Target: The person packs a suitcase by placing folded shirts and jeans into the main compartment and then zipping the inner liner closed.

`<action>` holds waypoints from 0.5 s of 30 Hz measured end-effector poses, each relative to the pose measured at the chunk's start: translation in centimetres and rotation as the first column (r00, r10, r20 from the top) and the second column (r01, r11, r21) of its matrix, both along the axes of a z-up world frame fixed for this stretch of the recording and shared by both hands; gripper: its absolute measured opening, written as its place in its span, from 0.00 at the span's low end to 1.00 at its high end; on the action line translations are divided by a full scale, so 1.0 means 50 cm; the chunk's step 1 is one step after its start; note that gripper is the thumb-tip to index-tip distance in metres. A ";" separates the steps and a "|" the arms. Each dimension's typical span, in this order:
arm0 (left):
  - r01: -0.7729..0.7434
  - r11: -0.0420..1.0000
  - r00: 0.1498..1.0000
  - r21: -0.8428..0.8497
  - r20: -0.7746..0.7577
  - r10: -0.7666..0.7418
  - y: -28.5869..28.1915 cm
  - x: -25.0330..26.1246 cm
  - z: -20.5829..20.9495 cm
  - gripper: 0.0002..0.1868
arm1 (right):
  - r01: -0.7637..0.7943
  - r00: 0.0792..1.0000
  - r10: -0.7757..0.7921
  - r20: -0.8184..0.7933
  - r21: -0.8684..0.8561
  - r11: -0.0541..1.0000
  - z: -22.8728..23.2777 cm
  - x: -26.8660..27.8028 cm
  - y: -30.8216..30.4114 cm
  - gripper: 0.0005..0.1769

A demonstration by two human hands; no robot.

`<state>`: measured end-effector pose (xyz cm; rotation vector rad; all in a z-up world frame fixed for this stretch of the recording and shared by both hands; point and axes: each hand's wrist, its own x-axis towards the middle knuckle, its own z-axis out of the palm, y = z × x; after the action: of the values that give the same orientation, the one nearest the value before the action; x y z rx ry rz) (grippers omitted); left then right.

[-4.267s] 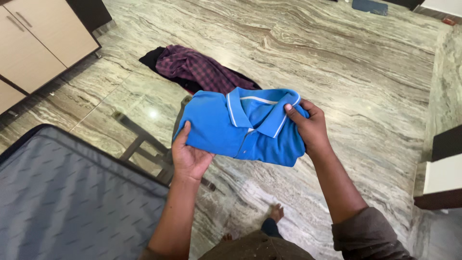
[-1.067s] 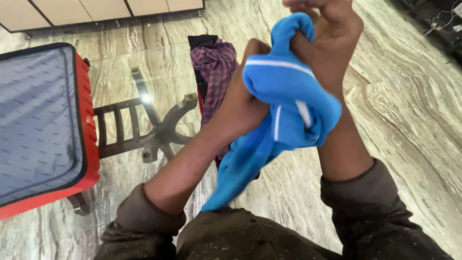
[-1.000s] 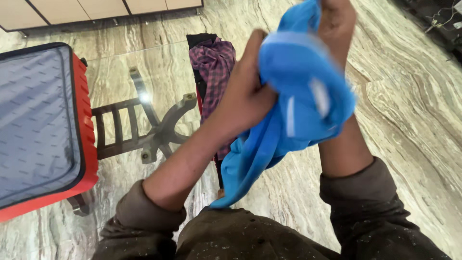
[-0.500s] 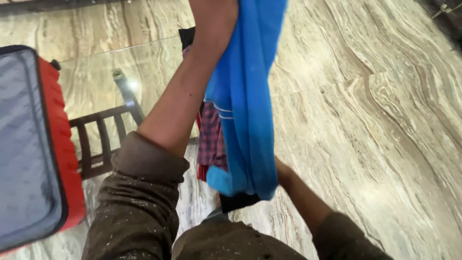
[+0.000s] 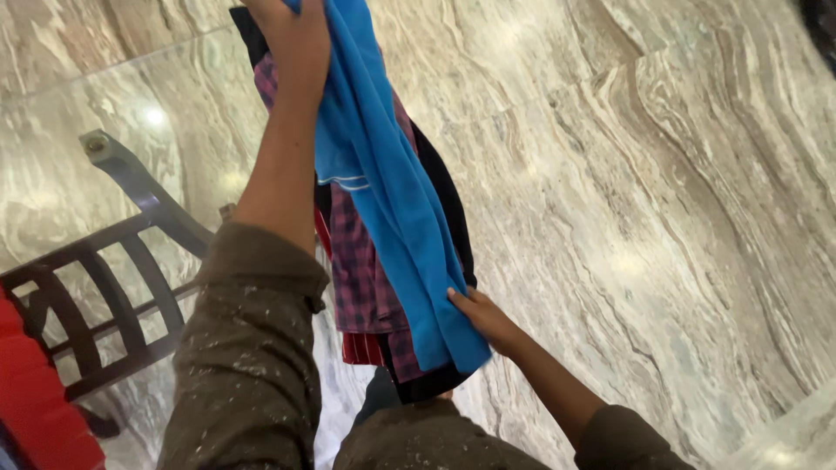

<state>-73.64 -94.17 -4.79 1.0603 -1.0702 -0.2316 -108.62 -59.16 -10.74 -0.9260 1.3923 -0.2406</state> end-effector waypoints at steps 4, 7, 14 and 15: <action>-0.428 0.898 0.695 0.103 0.673 0.253 0.078 -0.018 -0.108 0.42 | -0.283 0.904 0.046 -0.426 -0.513 0.810 -0.029 0.009 0.003 0.35; -0.218 0.910 0.783 0.353 0.620 -0.053 0.223 -0.097 -0.153 0.31 | -0.333 0.900 0.027 -0.435 -0.646 0.687 -0.020 0.018 0.003 0.37; -0.219 0.862 0.766 0.457 0.628 -0.138 0.511 -0.270 -0.145 0.32 | -0.596 0.796 0.111 -0.595 -0.738 0.316 0.046 0.055 -0.008 0.29; -0.194 0.848 0.785 0.494 0.597 -0.168 0.541 -0.283 -0.146 0.33 | -0.617 0.785 0.167 -0.597 -0.723 0.311 0.046 0.057 -0.010 0.27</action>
<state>-87.78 -67.11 -12.07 1.7284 -1.6546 -0.1691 -105.76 -59.67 -8.44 -2.3787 1.2953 -0.4395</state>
